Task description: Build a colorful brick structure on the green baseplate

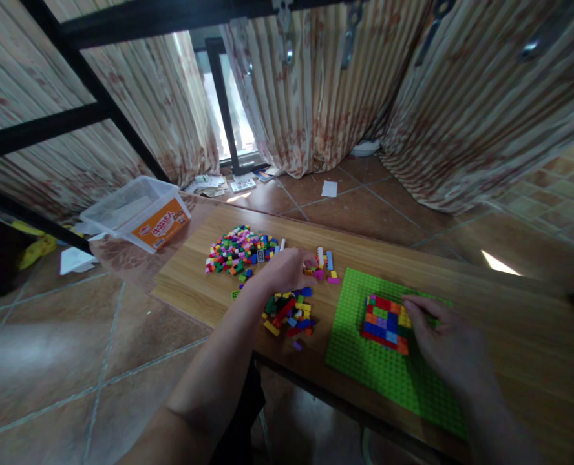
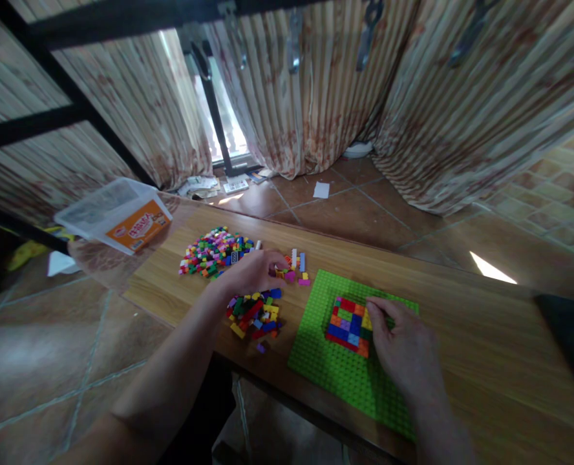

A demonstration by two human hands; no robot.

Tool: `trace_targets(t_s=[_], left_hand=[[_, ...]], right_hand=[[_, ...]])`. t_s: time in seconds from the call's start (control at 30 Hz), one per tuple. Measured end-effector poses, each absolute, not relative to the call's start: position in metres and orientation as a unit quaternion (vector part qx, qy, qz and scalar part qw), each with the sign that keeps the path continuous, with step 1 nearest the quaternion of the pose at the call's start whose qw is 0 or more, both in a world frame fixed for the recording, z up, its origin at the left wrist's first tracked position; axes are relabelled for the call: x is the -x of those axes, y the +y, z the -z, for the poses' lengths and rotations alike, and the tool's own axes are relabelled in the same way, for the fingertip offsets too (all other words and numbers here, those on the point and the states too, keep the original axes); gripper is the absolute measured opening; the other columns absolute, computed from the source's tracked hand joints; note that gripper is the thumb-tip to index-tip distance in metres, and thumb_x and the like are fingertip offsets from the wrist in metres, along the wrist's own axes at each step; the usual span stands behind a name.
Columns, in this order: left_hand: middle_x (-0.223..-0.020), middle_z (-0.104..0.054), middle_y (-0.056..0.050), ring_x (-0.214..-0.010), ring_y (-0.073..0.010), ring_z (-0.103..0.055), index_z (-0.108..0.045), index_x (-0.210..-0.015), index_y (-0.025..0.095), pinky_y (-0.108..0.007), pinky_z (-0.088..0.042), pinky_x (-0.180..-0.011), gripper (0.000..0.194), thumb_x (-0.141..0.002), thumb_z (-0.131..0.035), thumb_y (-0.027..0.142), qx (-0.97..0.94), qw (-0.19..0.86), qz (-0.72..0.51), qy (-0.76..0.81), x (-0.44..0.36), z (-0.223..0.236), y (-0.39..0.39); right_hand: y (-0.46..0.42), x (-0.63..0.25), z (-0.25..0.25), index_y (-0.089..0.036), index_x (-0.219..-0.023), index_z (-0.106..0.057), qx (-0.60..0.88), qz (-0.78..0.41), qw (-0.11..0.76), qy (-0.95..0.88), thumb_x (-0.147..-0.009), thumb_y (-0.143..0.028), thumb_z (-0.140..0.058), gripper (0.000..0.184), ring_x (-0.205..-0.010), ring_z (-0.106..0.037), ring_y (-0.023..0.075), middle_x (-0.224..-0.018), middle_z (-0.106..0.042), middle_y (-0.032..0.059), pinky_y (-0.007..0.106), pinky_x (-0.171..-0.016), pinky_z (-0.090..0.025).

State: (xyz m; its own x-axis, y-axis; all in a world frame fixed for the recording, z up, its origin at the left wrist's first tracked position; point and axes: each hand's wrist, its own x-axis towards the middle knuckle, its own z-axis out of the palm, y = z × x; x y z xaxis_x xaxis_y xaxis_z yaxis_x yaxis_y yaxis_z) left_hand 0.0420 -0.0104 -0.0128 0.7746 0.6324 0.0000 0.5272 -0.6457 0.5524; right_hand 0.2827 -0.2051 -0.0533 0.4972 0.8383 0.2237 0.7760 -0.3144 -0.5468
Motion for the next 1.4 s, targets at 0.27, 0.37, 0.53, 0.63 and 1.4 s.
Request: trace_targets(t_s=[0.27,0.37,0.53,0.63,1.4], left_hand=[[-0.102,-0.071,-0.008,-0.1,-0.0253,-0.065,-0.07,-0.097,0.018,-0.034,-0.051,-0.09,0.023,-0.074,-0.07,0.022,-0.943,0.165,-0.035,0.285,-0.045,0.009,-0.021],[-0.098,-0.071,-0.008,-0.094,-0.0244,-0.066,-0.069,-0.096,0.017,-0.033,-0.051,-0.085,0.019,-0.077,-0.064,0.02,-0.94,0.162,-0.021,0.3,-0.047,0.009,-0.022],[-0.096,-0.07,-0.008,-0.087,-0.0214,-0.065,-0.068,-0.095,0.016,-0.032,-0.05,-0.081,0.016,-0.082,-0.063,0.024,-0.932,0.194,-0.085,0.294,-0.049,0.008,-0.022],[-0.091,-0.069,-0.006,-0.082,-0.0175,-0.063,-0.068,-0.097,0.015,-0.029,-0.049,-0.077,0.02,-0.082,-0.067,0.028,-0.904,0.285,-0.162,0.275,-0.052,0.008,-0.023],[-0.091,-0.072,-0.008,-0.078,-0.0124,-0.069,-0.068,-0.108,0.011,-0.023,-0.052,-0.073,0.025,-0.089,-0.061,0.027,-0.552,0.773,-0.178,0.256,-0.071,0.019,-0.032]], right_hand=[[-0.205,-0.282,0.052,-0.022,-0.096,-0.074,0.806,-0.055,0.307,-0.504,-0.09,-0.05,-0.048,0.039,-0.084,-0.069,0.0236,-0.096,-0.075,0.0078,0.038,-0.081,-0.053],[-0.204,-0.281,0.052,-0.021,-0.096,-0.074,0.805,-0.05,0.309,-0.504,-0.09,-0.048,-0.047,0.038,-0.085,-0.069,0.0229,-0.096,-0.075,0.0079,0.037,-0.081,-0.054],[-0.204,-0.283,0.053,-0.021,-0.094,-0.073,0.804,-0.045,0.32,-0.499,-0.09,-0.047,-0.048,0.036,-0.091,-0.07,0.0235,-0.098,-0.075,0.0078,0.037,-0.085,-0.053],[-0.204,-0.283,0.053,-0.022,-0.094,-0.073,0.804,-0.035,0.325,-0.496,-0.09,-0.046,-0.049,0.035,-0.092,-0.07,0.0236,-0.097,-0.076,0.0075,0.037,-0.085,-0.054],[-0.204,-0.279,0.047,-0.023,-0.092,-0.073,0.794,-0.017,0.354,-0.495,-0.091,-0.047,-0.05,0.033,-0.09,-0.071,0.0227,-0.096,-0.076,0.0061,0.036,-0.084,-0.054]])
